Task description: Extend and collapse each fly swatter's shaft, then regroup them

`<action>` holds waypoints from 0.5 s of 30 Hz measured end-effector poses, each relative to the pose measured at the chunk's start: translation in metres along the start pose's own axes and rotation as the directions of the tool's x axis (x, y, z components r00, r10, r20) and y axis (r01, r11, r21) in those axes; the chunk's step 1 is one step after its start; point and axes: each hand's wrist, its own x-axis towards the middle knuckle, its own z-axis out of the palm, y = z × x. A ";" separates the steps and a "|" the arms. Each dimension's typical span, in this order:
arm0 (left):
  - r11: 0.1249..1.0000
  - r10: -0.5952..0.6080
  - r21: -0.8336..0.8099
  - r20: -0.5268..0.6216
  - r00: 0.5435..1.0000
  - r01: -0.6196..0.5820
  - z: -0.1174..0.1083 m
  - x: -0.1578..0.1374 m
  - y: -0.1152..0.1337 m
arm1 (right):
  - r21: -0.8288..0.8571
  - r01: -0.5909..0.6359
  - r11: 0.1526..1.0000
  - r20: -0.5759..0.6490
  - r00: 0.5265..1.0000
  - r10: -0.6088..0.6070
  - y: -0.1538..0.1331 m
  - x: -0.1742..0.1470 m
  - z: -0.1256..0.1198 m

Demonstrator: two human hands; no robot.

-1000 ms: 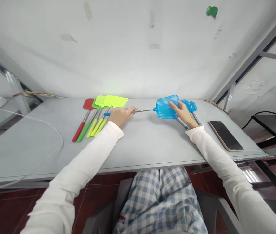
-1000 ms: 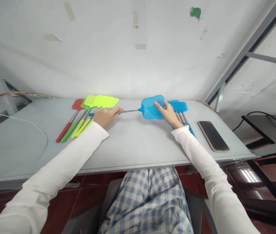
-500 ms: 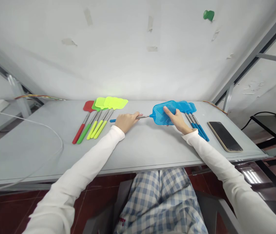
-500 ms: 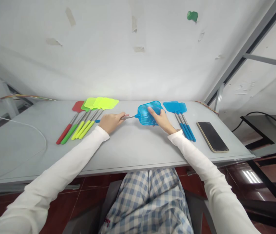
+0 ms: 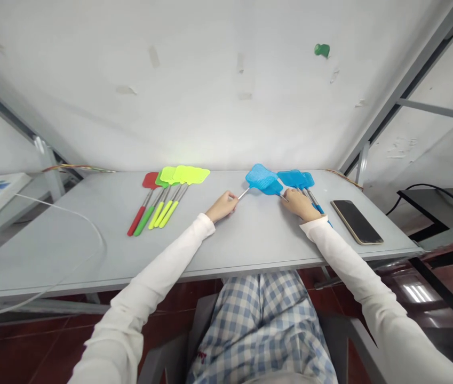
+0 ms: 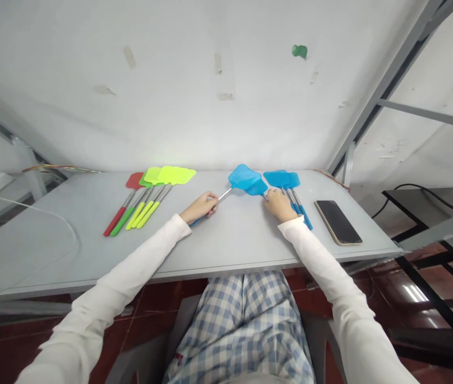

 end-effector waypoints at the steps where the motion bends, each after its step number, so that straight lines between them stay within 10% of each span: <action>1: 0.997 -0.014 -0.079 0.008 1.000 0.015 0.008 0.000 0.004 | 0.021 -0.032 0.999 0.012 0.999 0.031 0.000 0.001 -0.001; 7: 0.923 -0.039 -0.367 0.211 0.977 0.116 0.059 -0.002 0.028 | 0.112 -0.133 0.985 -0.048 0.989 0.139 0.003 0.011 -0.001; 15: 0.969 -0.036 -0.235 0.163 0.986 0.074 0.104 0.021 0.043 | 0.159 -0.150 0.976 -0.088 0.982 0.165 0.000 0.015 -0.005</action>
